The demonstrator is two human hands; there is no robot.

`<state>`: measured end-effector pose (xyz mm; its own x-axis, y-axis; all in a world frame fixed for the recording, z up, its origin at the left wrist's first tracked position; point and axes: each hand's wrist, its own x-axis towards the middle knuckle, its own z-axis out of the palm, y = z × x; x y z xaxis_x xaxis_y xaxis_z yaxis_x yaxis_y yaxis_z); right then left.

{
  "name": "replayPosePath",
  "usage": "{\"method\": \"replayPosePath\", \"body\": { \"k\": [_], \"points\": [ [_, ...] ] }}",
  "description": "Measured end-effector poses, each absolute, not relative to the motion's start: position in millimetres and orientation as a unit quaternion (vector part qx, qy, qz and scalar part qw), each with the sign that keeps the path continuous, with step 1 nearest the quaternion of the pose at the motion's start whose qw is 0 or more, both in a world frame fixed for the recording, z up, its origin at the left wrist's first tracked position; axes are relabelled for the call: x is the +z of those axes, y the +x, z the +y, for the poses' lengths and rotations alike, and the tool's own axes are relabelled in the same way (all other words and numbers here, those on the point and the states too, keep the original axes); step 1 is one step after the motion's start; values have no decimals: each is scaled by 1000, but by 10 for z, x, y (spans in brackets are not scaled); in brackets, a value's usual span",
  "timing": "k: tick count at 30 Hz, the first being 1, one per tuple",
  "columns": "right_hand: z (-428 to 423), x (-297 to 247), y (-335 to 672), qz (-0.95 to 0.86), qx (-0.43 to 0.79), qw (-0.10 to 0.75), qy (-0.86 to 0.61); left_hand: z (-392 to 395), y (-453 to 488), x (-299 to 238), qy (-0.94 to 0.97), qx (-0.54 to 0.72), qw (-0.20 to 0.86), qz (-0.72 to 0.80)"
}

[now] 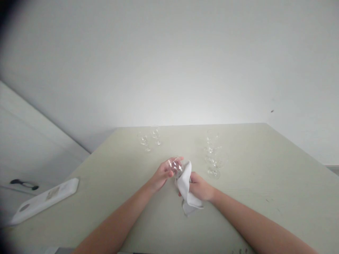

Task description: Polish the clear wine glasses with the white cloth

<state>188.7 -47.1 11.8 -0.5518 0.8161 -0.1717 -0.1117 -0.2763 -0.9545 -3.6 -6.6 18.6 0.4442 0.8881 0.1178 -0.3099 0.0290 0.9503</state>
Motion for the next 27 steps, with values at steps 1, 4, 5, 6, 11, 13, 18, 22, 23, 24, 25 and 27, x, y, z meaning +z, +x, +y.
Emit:
{"method": "replayPosePath", "body": {
  "k": [1,4,5,6,11,13,18,22,23,24,25,27],
  "points": [
    [-467,92,1891,-513,715,322,-349,-68,-25,185,522,465,657,283],
    [-458,54,1922,-481,802,244,-257,-84,-20,213,517,453,682,249],
    [-456,53,1932,-471,827,211,-224,-89,-26,228,520,435,700,225],
    [-454,54,1936,-466,838,194,-206,-92,-33,241,523,419,713,206],
    [-438,17,1893,-501,725,335,-332,-58,-39,234,513,445,682,270],
    [-434,5,1894,-522,701,336,-351,-45,-40,218,503,454,675,292],
    [-448,30,1965,-490,812,226,-222,-74,-65,241,501,398,748,180],
    [-418,-28,1933,-507,748,321,-286,-82,-33,261,491,437,715,237],
    [-404,-50,1916,-527,711,343,-315,-77,-21,261,493,450,696,264],
    [-393,-70,1899,-552,669,360,-345,-71,-12,261,497,457,682,284],
    [-388,-83,1885,-575,628,372,-369,-66,-7,261,500,458,673,295],
    [-401,-85,1867,-594,601,374,-383,-61,-13,263,507,451,675,290]
  ]
}}
